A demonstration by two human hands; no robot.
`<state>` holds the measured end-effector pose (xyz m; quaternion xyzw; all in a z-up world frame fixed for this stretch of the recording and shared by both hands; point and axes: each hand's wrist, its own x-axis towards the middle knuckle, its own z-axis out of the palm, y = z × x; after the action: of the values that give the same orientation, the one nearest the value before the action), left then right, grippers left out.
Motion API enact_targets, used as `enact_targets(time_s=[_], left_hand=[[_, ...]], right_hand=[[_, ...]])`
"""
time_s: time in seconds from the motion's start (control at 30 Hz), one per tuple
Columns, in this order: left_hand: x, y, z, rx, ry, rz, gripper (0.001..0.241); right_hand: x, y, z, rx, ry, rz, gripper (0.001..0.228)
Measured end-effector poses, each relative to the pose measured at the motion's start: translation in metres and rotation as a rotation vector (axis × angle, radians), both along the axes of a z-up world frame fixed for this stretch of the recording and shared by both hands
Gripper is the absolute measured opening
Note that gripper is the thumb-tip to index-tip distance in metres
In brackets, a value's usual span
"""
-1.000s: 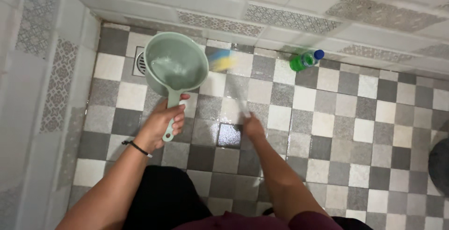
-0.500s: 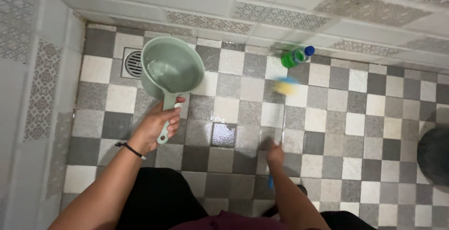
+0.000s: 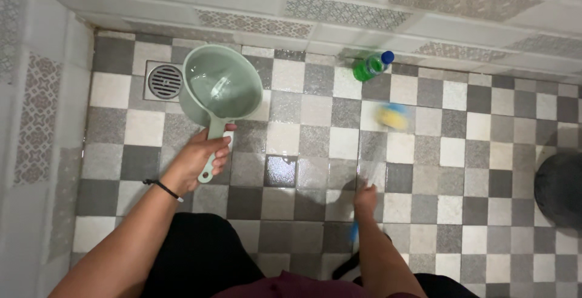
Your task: The person scrubs the bathroom floor tiles with a sponge brush, handles a cleaning liquid bottle, scoops water from a bucket using a water dipper, and scrubs the floor tiles with the sponge brush while holding the dipper.
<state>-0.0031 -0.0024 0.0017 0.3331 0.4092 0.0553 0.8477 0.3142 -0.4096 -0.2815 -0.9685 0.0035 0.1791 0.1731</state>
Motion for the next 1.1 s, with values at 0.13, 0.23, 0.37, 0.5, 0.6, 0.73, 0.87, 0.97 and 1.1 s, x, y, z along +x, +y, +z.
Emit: enact_targets(time_s=[0.13, 0.23, 0.37, 0.5, 0.6, 0.73, 0.87, 0.97, 1.1], left_hand=[[0.003, -0.001, 0.003, -0.013, 0.025, 0.019, 0.037], [0.008, 0.001, 0.002, 0.002, 0.039, 0.042, 0.035], [0.002, 0.003, 0.003, 0.005, 0.061, 0.076, 0.034], [-0.015, 0.007, 0.002, 0.095, 0.103, 0.076, 0.035], [-0.025, 0.014, -0.003, 0.118, 0.132, 0.105, 0.034], [-0.036, 0.022, -0.013, 0.04, 0.092, 0.234, 0.033], [-0.053, 0.026, -0.009, 0.026, 0.075, 0.254, 0.03], [-0.065, 0.022, 0.0, 0.056, 0.072, 0.243, 0.029], [-0.068, 0.02, 0.013, 0.109, 0.082, 0.227, 0.028]], right_hand=[[-0.024, 0.043, 0.007, -0.491, -0.246, 1.144, 0.021], [-0.075, 0.102, 0.023, -0.368, -0.048, 1.223, 0.029], [-0.061, 0.102, 0.026, -0.147, 0.381, 0.853, 0.057], [-0.016, 0.094, 0.022, -0.089, 0.267, 0.34, 0.057], [-0.045, 0.115, -0.003, -0.037, 0.459, 0.756, 0.051], [-0.132, 0.137, 0.015, -0.201, 0.471, 1.224, 0.043], [-0.088, 0.169, 0.036, -0.234, 0.395, 1.092, 0.052], [-0.023, 0.175, 0.026, -0.025, 0.309, 0.666, 0.067], [-0.05, 0.186, 0.022, -0.108, 0.188, 1.099, 0.052]])
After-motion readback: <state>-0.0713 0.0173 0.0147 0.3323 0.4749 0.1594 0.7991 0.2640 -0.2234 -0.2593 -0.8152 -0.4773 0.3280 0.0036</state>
